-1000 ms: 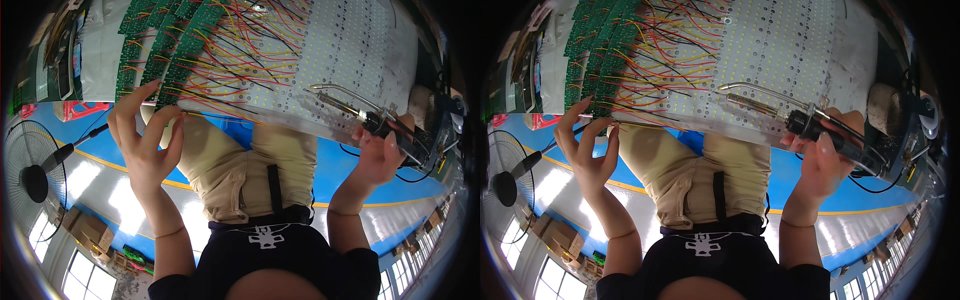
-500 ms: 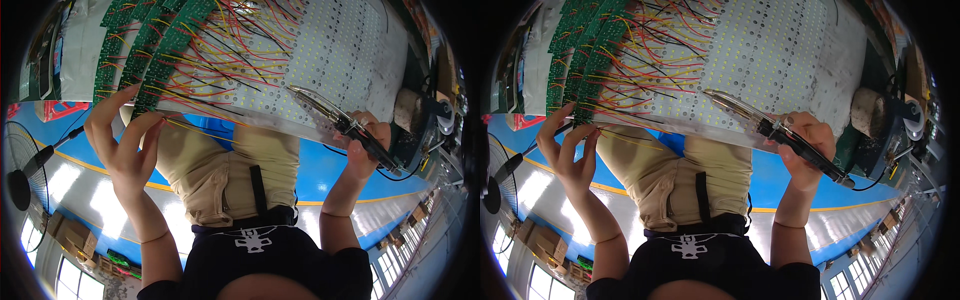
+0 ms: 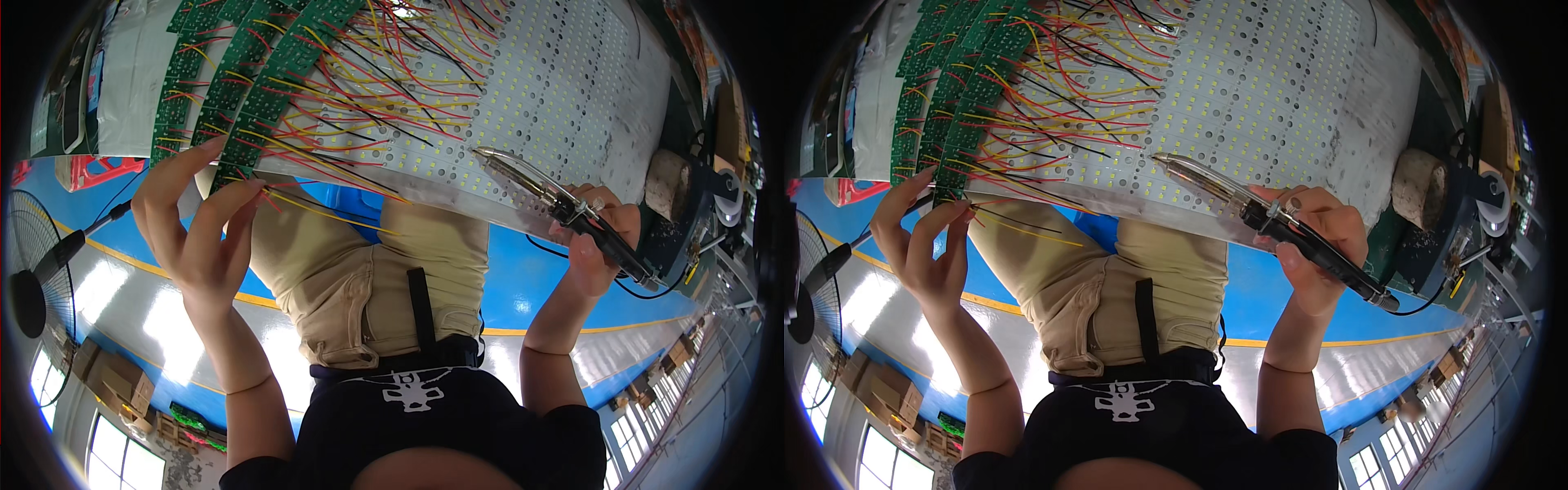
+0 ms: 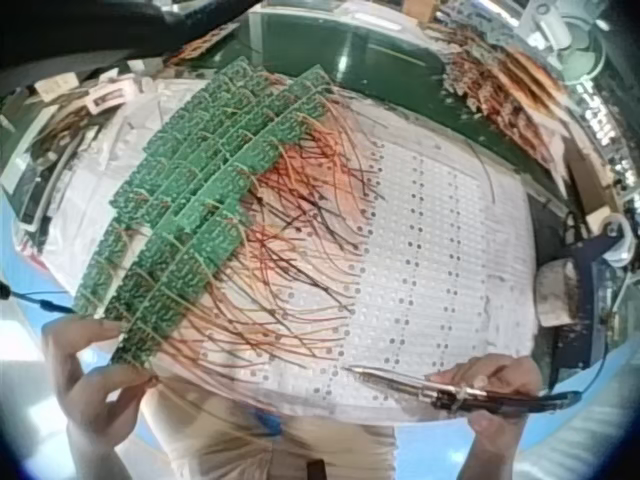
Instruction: Soldering wires onto individual LED circuit board modules and positioning them on a panel.
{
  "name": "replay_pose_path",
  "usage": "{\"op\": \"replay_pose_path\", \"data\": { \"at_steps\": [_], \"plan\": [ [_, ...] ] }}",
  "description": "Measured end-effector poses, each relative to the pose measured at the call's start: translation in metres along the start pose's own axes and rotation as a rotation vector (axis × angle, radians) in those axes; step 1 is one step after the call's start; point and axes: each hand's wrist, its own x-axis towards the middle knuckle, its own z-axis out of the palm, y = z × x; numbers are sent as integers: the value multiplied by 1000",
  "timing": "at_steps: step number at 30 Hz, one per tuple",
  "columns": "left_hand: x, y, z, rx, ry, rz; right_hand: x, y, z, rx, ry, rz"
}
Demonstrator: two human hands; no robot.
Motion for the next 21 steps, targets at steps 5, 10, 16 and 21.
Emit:
{"op": "replay_pose_path", "data": {
  "at_steps": [5,10,16,21],
  "plan": [
    [-1,0,1,9,3,1,0,-1,2,-33,19,2],
    [0,1,1,3,3,-5,-2,-1,1,-57,-19,-3],
    [0,2,2,5,7,-6,-1,1,-3,-105,-5,-51],
    [-1,3,1,-16,8,-1,-5,-2,-1,-147,35,-52]
  ]
}}
